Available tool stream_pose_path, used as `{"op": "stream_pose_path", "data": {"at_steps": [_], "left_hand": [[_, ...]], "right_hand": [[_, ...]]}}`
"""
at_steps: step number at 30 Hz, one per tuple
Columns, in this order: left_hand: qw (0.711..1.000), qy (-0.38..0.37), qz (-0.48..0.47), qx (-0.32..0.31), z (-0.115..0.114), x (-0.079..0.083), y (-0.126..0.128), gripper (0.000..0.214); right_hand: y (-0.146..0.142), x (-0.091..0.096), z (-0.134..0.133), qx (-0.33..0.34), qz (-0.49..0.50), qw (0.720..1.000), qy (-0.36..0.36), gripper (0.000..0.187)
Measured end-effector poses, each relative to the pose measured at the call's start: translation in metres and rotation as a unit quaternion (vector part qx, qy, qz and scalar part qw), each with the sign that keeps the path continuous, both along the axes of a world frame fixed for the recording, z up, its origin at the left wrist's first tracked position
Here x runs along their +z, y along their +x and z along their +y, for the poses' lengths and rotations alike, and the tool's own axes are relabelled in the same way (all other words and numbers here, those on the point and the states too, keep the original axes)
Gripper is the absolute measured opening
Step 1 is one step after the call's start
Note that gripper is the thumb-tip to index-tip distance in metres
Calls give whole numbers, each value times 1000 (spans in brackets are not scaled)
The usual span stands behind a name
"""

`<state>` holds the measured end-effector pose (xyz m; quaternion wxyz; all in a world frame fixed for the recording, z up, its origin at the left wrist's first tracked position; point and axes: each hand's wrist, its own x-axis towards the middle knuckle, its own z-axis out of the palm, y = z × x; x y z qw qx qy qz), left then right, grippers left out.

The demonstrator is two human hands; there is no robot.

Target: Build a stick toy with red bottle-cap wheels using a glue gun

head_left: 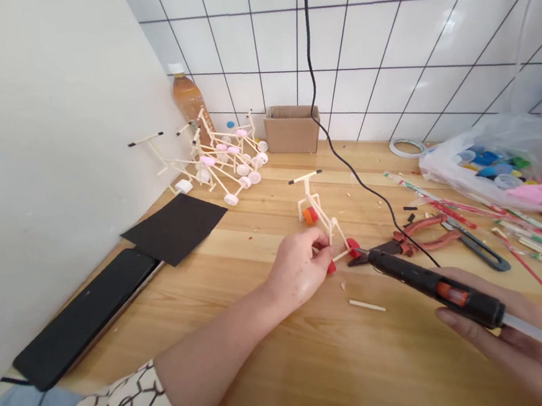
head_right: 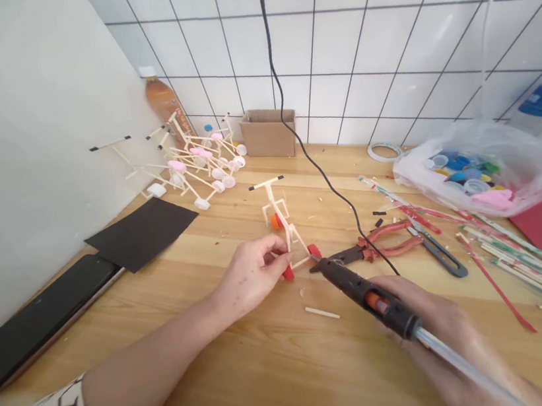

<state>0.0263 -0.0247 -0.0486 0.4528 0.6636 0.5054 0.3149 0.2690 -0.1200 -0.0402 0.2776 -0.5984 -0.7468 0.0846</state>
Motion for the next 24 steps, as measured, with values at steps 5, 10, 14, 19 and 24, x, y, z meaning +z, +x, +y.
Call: {"op": "stream_pose_path", "data": {"at_steps": [5, 10, 14, 19, 24], "left_hand": [[1000, 1, 6, -4, 0, -1, -1, 9], [1000, 5, 21, 0, 0, -1, -1, 10], [999, 21, 36, -2, 0, 0, -1, 10], [999, 27, 40, 2, -1, 0, -2, 10], [1000, 14, 27, -1, 0, -2, -1, 9]], "right_hand": [[4, -6, 3, 131, -87, 988, 6, 38], [4, -12, -1, 124, -108, 986, 11, 37], [-2, -13, -3, 141, -106, 984, 32, 39], [-1, -16, -3, 139, -138, 980, 16, 39], [0, -18, -5, 137, -161, 977, 21, 38]]}}
